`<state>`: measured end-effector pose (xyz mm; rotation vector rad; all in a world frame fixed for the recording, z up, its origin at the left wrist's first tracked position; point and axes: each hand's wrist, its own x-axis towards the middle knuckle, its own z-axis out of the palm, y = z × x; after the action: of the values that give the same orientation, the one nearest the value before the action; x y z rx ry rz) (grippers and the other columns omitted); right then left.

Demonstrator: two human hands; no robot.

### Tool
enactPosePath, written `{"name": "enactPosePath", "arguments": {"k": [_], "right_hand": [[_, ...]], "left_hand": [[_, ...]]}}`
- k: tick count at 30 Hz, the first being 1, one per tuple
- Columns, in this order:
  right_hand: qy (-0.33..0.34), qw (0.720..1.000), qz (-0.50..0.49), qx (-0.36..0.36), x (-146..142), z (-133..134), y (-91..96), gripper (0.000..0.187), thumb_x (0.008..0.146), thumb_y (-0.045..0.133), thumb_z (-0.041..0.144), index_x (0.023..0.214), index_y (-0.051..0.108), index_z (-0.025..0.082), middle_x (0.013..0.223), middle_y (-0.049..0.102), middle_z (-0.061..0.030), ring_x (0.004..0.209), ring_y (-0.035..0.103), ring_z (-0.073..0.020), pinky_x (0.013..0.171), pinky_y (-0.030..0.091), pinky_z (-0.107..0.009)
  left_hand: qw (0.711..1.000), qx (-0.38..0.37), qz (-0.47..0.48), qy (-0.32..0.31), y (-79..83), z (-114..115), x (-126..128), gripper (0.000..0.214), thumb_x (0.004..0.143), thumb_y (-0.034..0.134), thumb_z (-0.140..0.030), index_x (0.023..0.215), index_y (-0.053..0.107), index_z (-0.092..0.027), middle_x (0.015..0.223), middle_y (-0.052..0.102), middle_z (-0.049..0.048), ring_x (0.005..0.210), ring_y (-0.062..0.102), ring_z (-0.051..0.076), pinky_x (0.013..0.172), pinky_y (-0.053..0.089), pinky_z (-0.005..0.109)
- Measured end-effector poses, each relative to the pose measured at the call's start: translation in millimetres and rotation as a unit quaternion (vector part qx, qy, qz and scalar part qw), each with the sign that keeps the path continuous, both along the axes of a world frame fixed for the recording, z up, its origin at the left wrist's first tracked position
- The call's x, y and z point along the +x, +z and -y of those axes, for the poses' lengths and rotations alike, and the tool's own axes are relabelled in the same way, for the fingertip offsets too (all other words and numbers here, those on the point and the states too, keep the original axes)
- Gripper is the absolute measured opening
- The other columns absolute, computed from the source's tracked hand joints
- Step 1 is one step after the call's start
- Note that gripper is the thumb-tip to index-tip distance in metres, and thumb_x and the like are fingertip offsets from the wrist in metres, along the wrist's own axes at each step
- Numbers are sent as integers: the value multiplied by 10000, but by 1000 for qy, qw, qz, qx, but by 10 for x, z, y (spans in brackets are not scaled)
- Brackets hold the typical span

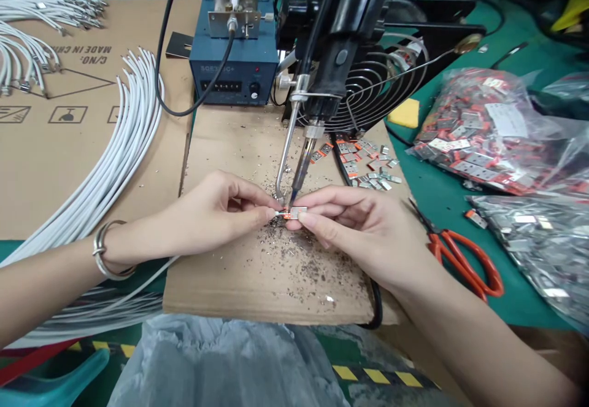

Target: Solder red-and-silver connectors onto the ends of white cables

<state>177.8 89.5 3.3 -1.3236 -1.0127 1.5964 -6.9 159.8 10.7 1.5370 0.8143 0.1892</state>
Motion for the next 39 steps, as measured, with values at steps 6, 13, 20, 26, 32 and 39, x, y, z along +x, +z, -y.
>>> {"name": "enactPosePath", "arguments": {"k": [6,13,20,26,32,39], "right_hand": [[9,1000,-6,14,3,-1,-4,68,784,639,128,848,638,149,748,683,-10,605,626,-10,474,424,7],[5,1000,9,23,30,14,-27,82,782,641,122,852,647,163,755,684,-9,586,619,-12,477,431,-5],[15,999,31,29,-1,-3,-13,79,784,628,106,846,638,155,752,683,-9,629,631,-16,482,434,-1],[2,999,40,24,-24,-8,10,52,772,629,105,815,611,129,714,677,-37,626,641,-43,472,436,-15],[11,996,69,52,-13,4,22,75,753,640,98,822,612,111,727,677,-55,649,651,-65,483,446,-27],[17,996,64,60,-2,16,7,64,769,631,101,826,610,121,749,681,-50,653,650,-58,479,442,-25]], "left_hand": [[1000,-2,7,-3,-8,-7,15,202,806,564,-232,870,681,-81,830,687,-2,700,583,56,603,434,97],[1000,-15,6,2,-3,22,28,207,807,558,-213,881,674,-58,831,687,21,695,588,60,602,441,110],[1000,3,15,4,-49,7,16,193,797,567,-204,853,689,-66,785,685,17,637,568,36,557,415,84],[1000,12,13,0,-44,6,27,188,792,571,-198,852,698,-74,762,683,16,592,533,36,532,400,98],[1000,-10,-2,1,-42,20,9,217,795,567,-240,884,698,-93,798,683,25,629,534,60,552,401,135],[1000,-19,-1,2,-21,15,8,216,798,565,-245,880,693,-92,803,682,26,650,541,68,569,402,146]]}}
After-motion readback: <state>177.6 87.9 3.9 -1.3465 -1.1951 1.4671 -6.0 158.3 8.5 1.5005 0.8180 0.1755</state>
